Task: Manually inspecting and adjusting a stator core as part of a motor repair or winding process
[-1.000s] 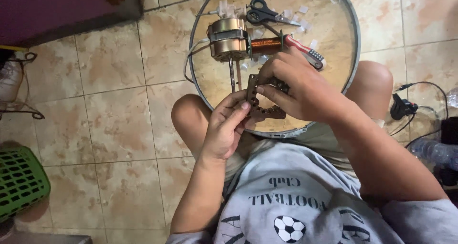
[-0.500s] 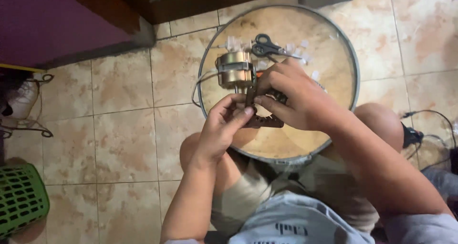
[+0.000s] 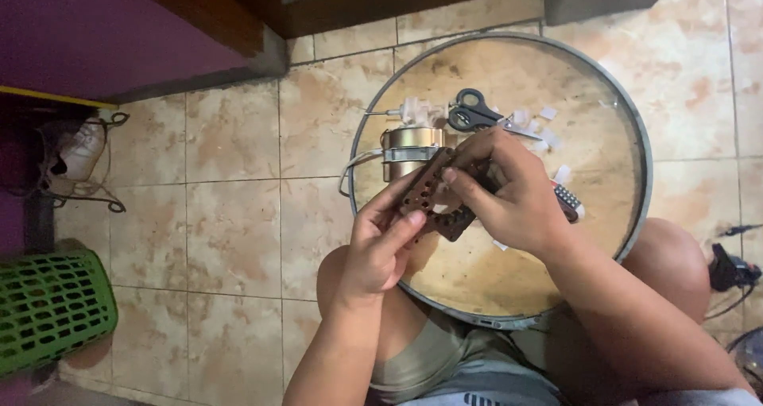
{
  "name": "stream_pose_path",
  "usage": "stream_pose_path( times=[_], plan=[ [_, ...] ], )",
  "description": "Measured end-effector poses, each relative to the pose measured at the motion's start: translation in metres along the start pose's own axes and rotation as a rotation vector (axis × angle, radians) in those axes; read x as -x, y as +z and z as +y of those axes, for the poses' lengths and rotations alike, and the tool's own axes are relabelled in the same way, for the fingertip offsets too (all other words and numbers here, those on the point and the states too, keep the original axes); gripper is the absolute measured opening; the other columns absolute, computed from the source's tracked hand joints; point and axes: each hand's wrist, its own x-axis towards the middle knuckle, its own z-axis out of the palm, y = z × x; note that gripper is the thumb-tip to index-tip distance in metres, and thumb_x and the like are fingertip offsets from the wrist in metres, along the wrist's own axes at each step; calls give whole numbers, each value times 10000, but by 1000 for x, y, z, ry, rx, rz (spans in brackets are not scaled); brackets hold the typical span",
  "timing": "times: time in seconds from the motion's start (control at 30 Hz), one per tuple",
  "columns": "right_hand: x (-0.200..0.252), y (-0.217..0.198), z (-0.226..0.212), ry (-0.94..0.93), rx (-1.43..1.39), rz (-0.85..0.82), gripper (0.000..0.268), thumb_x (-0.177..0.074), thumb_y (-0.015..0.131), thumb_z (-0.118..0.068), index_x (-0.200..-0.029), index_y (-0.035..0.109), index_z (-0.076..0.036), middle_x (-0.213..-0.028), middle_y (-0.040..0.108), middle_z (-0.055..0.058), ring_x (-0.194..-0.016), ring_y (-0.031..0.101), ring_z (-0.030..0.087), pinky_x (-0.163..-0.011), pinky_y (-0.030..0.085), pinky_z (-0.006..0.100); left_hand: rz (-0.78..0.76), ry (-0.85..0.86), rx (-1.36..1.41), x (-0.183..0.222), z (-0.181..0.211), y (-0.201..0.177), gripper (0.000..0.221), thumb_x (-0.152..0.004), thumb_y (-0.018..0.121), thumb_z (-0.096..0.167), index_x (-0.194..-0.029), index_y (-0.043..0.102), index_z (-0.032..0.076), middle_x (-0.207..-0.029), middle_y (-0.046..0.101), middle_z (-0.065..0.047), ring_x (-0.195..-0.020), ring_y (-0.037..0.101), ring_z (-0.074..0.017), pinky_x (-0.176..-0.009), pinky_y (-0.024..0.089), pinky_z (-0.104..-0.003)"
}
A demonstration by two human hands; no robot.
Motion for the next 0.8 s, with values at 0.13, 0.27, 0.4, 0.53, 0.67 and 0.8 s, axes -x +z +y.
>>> stream_pose_path(
  times=[0.13,0.27,0.4,0.53,0.67,0.8],
  plan=[
    [3,-6,-2,55,-17,-9,116,-898,792,-56,-935,682,-52,-865,685,106,-784,678,264,-753,531,361,-3,-26,34,-1,-8,-9,531,-946,686,82,-1415,534,-114,-1288,639,-290,-1134,657,-298,-926,611,-408],
    [7,-9,-1,118,-26,-16,98,-903,775,-77,-951,696,-44,-873,696,109,-777,680,247,-716,525,348,12,-35,91,1,-9,-7,548,-927,683,75,-1404,523,-143,-1281,606,-307,-1114,656,-335,-907,622,-451],
    [5,-12,-10,142,-118,-19,76,-920,746,-36,-955,680,-23,-863,662,125,-719,602,200,-651,475,305,-7,-23,136,-1,-1,5,532,-928,671,32,-1403,519,-153,-1231,622,-285,-1091,675,-324,-897,632,-461],
    [9,-8,-11,189,-212,-13,62,-945,710,-26,-970,656,-7,-859,653,127,-708,596,184,-639,479,299,13,-61,171,1,-1,8,536,-939,667,47,-1411,512,-154,-1189,644,-274,-1029,684,-293,-863,644,-411],
    [5,-12,-19,171,-185,-41,70,-929,717,-10,-967,661,6,-858,647,137,-696,577,183,-609,467,295,4,-76,142,7,-6,-6,515,-933,663,41,-1377,522,-178,-1168,630,-290,-998,675,-286,-842,648,-439],
    [-14,-32,-34,-95,145,-348,130,-922,747,-119,-976,640,-70,-990,629,102,-934,655,238,-845,505,334,-18,-412,-21,12,8,-25,390,-1022,654,178,-1325,570,-52,-1072,717,-127,-750,659,-60,-452,337,-130]
  ],
)
